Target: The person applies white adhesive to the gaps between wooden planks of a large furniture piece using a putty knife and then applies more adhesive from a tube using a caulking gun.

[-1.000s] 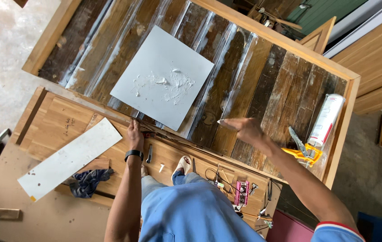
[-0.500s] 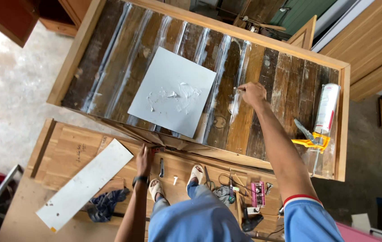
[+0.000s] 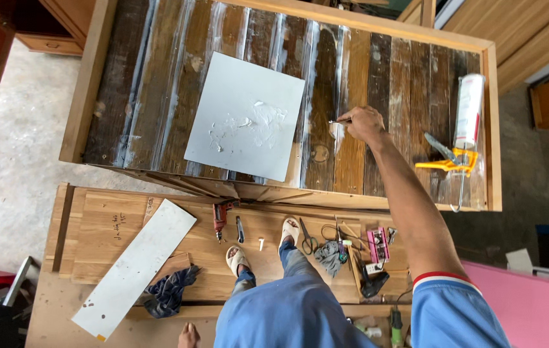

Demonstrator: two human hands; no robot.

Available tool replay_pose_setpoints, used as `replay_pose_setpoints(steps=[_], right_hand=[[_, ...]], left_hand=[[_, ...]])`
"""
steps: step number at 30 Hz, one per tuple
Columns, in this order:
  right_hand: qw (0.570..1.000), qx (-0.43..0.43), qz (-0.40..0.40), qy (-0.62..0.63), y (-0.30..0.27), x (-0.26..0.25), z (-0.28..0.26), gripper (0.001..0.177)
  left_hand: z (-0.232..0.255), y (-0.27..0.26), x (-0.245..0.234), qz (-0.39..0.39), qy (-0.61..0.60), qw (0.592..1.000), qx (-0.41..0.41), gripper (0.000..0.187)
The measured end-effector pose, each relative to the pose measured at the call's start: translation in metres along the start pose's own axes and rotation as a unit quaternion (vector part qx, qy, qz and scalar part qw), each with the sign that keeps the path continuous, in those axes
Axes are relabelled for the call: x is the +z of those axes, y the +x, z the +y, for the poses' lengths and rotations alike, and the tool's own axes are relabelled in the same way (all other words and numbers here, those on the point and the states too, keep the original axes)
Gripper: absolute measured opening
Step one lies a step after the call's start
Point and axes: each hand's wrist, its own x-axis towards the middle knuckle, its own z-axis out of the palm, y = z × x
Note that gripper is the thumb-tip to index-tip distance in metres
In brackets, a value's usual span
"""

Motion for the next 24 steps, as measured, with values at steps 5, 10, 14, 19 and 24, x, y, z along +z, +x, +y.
replay_pose_setpoints(steps=[5,10,14,19,24], right_hand=[[0.998,0.026,-0.051,0.025,-0.044,0.021,-0.005,0.041],[0.999,-0.030,0.021,0.024,-0.050,0.028,-0.008,0.048],[0.999,-0.006,-0.040,-0.002,-0.058,0.027,-0.014,0.030],[0.990,0.024,-0.139,0.021,-0.053,0.004,-0.008,0.024],[0.994,0.089,0.030,-0.063,-0.010,-0.022,0.002,0.021]], left_hand=[[-0.020,0.009,-0.013,0.000,0.038,0.999,0.008,0.036],[-0.028,0.014,-0.026,0.005,0.065,0.998,0.007,0.026],[-0.002,0.028,-0.044,0.026,-0.177,0.978,-0.104,0.059],[0.013,0.034,-0.056,0.012,-0.204,0.969,-0.137,0.054],[0.003,0.009,-0.055,0.028,-0.271,0.954,-0.127,0.049]])
